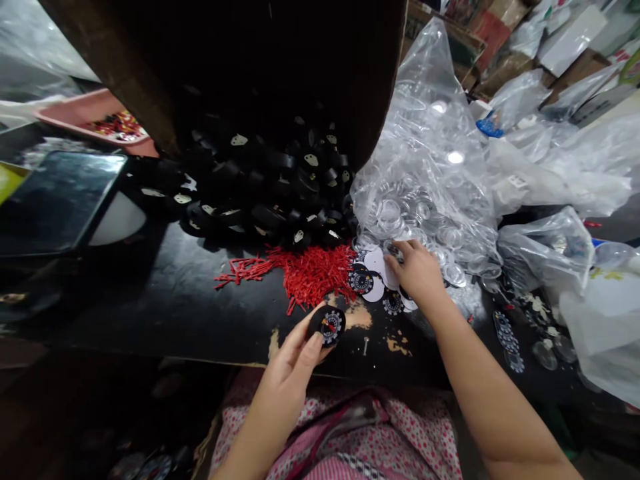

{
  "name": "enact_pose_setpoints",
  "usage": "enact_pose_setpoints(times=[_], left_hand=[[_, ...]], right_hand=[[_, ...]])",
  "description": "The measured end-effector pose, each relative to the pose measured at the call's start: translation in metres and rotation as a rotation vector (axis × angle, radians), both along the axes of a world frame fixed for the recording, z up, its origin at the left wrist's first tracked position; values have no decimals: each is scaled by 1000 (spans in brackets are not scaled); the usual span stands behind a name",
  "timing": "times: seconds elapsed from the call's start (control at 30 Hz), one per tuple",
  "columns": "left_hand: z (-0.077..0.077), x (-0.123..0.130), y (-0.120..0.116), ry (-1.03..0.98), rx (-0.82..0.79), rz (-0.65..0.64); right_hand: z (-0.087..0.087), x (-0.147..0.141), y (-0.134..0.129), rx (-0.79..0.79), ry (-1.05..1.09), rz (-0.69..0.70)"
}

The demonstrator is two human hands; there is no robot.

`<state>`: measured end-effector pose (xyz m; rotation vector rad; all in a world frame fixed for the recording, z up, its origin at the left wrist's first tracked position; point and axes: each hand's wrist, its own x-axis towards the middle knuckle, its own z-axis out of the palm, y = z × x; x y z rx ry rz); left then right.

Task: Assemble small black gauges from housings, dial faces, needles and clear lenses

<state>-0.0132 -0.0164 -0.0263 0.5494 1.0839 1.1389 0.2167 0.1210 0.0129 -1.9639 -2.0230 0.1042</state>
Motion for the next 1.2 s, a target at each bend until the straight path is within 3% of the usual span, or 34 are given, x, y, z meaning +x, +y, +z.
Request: enact_pose_setpoints(times=[0.1, 0.2, 0.3, 0.4, 0.5, 0.63, 0.73, 0.83, 1.0, 1.1, 1.2], left_hand=[[1, 1, 3, -80, -6, 8], [9, 0, 10, -269, -118, 25], [18, 0, 16, -459, -240, -16], [21, 1, 18, -509, -246, 4], [18, 2, 15, -411, -131, -28], [15, 4, 7, -139, 40, -99], [19, 3, -1, 92, 134, -162], [24, 4, -5, 195, 197, -198], [29, 4, -2, 254, 200, -117], [19, -21, -15, 303, 148, -145], [-1, -72, -49, 484, 58, -159]], right_hand=[[3, 6, 0, 43, 15, 39], [10, -11, -29, 119, 65, 115], [12, -45, -70, 152, 160, 385], [14, -72, -99, 170, 195, 569], [17, -80, -104, 153, 241, 597], [23, -80, -93, 1, 425, 425], [23, -85, -87, -98, 410, 355], [19, -94, -87, -56, 371, 344], [10, -107, -89, 13, 467, 337], [8, -107, -87, -145, 542, 385], [9, -98, -86, -286, 617, 428]])
